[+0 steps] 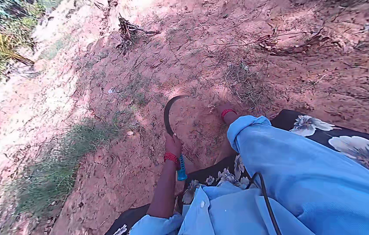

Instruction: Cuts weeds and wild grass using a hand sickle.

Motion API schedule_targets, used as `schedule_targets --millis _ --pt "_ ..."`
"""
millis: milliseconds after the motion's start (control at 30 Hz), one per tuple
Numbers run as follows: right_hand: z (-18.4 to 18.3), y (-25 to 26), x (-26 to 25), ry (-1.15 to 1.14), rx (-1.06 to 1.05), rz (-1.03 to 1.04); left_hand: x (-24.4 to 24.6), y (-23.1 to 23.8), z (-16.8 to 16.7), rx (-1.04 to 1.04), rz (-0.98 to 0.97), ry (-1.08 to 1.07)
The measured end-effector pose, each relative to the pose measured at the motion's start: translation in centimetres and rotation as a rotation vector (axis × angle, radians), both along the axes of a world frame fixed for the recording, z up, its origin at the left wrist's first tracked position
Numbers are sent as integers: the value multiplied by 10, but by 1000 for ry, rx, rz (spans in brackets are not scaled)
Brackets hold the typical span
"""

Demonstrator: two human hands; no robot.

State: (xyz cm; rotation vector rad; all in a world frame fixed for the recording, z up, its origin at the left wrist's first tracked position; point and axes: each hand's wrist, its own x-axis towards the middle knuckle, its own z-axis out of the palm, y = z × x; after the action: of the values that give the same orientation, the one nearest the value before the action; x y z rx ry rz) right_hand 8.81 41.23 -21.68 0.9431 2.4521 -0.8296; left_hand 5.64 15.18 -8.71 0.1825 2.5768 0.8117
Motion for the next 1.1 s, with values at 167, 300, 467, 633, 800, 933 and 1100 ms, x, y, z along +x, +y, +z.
schedule_targets --millis 167,300,467,633,800,933,1100 --pt "48 -50 -21 65 -138 211 -11 -2 -5 120 111 -17" --pt "81 -76 -44 176 -180 190 -21 -2 -9 121 145 4" --pt "56 -9 -46 79 -126 9 -33 -10 -12 112 195 -13" --pt "10 41 -40 128 -60 46 -42 -6 -25 131 241 -70" --pt "-15 15 -60 122 -67 190 -40 -5 -36 94 222 -115" --pt "-20 -2 -66 313 -84 100 -40 -4 -57 160 263 -137" --pt "19 17 -66 672 -304 -596 -46 13 -79 251 353 -136"
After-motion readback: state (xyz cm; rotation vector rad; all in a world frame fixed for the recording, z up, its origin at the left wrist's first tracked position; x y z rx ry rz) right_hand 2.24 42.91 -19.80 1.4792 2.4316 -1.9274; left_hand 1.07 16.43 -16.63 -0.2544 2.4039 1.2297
